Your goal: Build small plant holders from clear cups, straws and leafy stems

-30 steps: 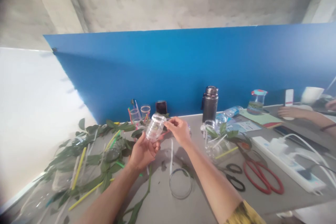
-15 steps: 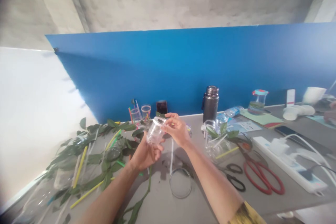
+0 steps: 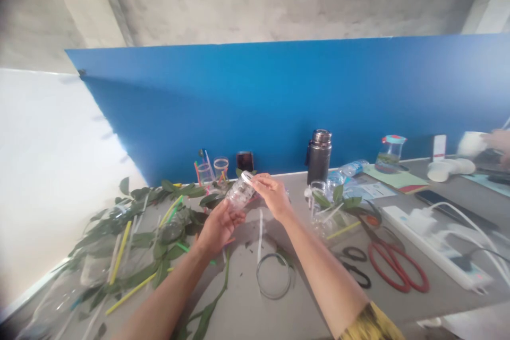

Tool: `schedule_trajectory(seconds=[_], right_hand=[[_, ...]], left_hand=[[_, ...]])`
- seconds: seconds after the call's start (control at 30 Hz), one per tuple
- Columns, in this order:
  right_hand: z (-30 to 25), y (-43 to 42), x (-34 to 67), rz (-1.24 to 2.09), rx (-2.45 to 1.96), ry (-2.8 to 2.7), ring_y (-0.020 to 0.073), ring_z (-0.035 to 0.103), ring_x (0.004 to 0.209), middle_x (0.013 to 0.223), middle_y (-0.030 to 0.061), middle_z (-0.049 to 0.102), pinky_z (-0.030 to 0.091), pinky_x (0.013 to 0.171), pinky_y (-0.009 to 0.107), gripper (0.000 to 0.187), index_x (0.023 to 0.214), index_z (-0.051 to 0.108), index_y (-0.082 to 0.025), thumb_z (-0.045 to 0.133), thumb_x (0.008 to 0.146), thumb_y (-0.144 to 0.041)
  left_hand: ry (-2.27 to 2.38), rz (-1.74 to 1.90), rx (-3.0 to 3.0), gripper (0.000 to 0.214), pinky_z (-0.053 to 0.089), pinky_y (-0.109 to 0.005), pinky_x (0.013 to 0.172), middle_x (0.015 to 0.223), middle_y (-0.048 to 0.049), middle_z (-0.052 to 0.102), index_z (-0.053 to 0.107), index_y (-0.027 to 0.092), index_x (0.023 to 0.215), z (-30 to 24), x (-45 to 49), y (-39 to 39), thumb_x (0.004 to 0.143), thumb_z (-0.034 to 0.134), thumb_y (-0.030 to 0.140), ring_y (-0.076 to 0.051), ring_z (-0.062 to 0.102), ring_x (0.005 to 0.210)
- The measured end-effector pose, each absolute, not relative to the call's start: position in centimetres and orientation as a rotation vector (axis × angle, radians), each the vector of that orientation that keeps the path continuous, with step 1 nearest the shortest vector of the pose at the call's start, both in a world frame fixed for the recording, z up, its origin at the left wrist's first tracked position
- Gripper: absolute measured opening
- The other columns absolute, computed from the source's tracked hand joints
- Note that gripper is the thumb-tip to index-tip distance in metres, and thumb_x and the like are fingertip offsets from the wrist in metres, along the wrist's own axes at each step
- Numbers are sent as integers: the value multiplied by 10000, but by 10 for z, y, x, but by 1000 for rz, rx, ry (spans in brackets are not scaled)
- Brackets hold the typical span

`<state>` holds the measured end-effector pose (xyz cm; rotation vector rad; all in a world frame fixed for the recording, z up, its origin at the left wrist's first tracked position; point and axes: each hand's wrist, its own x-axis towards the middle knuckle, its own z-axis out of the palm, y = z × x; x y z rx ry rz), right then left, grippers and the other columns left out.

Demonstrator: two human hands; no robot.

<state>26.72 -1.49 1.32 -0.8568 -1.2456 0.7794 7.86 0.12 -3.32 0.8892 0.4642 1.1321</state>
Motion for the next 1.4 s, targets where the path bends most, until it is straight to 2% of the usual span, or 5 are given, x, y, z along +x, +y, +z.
schedule_trajectory(seconds=[0.5,0.87,1.1,1.27,1.4], right_hand=[[19,-23,268,650,-907,-1345,191,646,776,1015,60,770,505,692,312,252,910,812,-219,747,785,-428],[18,-24,268,585,-1099,-1372,132,473,580,597,-24,563,331,568,272,310,676,690,-202,703,815,-479],[13,-17,272,546,-1050,-1209,188,636,607,709,23,695,473,579,285,446,1027,743,-208,654,874,-618],[8,-9,276,411,-1163,-1158,168,619,556,941,82,772,447,524,281,391,959,726,-206,594,909,-572],[2,-5,283,185,-1488,-1391,222,679,716,782,72,746,467,663,302,322,827,732,-220,521,974,-414]], left_hand=[[508,1000,802,482,566,-287,641,839,-124,744,709,109,964,-32,78,3,988,586,575,-184,701,666],[493,1262,1008,455,571,-321,746,1018,-89,778,706,170,1092,-35,82,1,753,904,401,-222,738,863],[481,1244,996,457,572,-332,778,1039,-97,775,711,182,1060,-36,82,2,743,898,453,-220,744,886],[488,1225,1004,437,575,-349,785,1042,-83,779,716,200,1077,-38,82,5,757,891,439,-220,748,881],[501,1329,925,404,590,-376,847,970,-61,778,675,187,965,-33,76,11,738,909,425,-212,754,883]])
